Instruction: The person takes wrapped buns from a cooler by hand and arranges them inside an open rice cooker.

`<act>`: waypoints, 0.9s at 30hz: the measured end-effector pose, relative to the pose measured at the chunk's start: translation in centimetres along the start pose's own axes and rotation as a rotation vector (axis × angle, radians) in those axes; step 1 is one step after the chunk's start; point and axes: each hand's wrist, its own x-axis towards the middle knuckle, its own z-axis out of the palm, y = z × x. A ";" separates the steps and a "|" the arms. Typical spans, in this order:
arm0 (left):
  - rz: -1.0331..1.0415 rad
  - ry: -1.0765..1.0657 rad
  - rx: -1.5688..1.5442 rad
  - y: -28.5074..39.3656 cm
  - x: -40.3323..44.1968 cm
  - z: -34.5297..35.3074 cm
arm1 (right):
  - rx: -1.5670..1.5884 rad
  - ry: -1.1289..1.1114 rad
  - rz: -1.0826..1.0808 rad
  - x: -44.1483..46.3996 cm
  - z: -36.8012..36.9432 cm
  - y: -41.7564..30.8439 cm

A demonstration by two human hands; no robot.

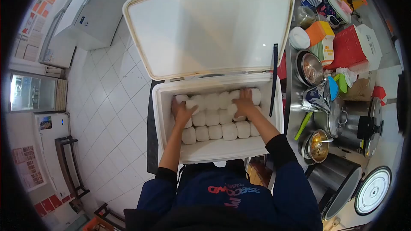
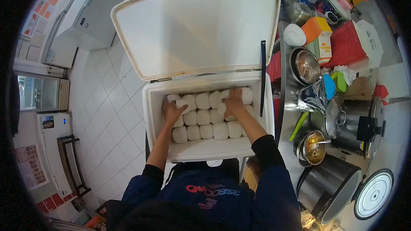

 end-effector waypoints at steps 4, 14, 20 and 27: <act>0.042 -0.087 0.026 2.2 -0.8 -1.8 | 0.102 0.042 -0.146 -0.9 2.9 -1.8; -0.141 -0.128 -0.097 0.1 0.6 0.4 | 0.641 -0.109 -0.005 -1.4 1.7 -0.1; -0.154 -0.142 -0.167 -3.6 1.5 3.7 | 0.681 -0.503 -0.381 -3.3 2.9 -2.7; -0.375 -0.344 -0.424 2.8 0.4 -1.4 | 0.794 -0.819 -0.331 -1.3 3.1 -5.4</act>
